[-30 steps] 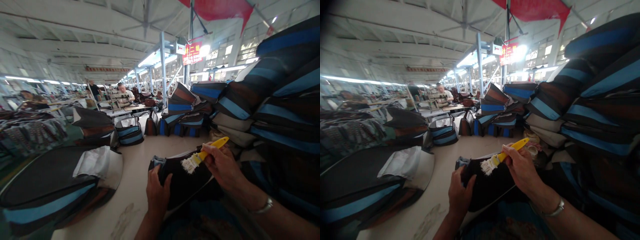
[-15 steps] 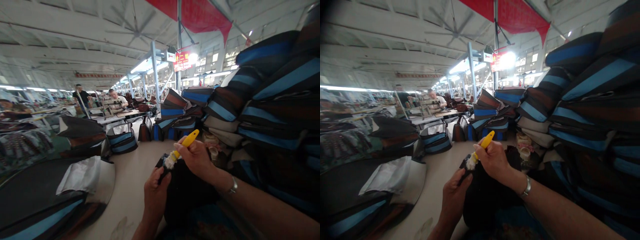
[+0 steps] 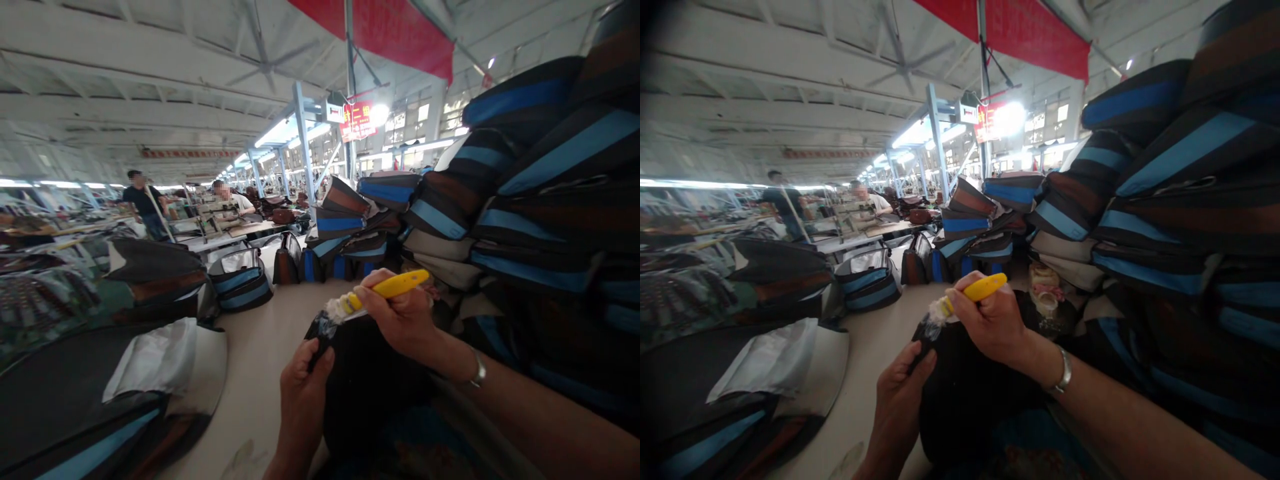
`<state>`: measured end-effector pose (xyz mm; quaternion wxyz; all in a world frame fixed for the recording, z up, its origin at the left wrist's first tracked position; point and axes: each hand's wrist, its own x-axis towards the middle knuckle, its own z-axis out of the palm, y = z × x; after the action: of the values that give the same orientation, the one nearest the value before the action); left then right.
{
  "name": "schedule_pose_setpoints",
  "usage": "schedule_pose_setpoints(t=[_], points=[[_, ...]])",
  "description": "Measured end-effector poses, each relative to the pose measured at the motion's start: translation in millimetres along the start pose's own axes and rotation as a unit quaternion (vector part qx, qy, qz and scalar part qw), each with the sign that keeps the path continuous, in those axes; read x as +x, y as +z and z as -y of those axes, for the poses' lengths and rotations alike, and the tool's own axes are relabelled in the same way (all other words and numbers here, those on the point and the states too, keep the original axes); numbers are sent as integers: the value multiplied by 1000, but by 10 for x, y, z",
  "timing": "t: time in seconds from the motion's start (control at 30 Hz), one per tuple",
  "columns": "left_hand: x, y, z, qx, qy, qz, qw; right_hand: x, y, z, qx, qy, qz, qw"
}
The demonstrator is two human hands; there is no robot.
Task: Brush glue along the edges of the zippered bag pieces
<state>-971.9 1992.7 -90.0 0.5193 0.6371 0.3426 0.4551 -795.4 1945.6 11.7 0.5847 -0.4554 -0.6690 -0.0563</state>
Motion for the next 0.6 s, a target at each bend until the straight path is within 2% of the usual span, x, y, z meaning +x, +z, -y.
schedule_pose_setpoints(t=[0.1,0.17,0.27,0.37,0.5,0.6], points=[[-21,14,-5,-21,-8,-1,1000,-33,41,-54,-3,-77,78,994],[-22,3,-4,4,4,-11,1000,-33,47,-63,-26,-105,77,991],[99,-136,-13,113,56,-24,992,4,-60,-4,1,-32,-31,999],[476,-469,-27,205,106,-41,972,34,-279,73,61,60,-131,988],[1164,-920,83,272,129,-84,950,-31,-521,41,155,148,-197,957],[1375,-977,318,280,121,-121,945,-157,-576,-59,193,193,-226,935]])
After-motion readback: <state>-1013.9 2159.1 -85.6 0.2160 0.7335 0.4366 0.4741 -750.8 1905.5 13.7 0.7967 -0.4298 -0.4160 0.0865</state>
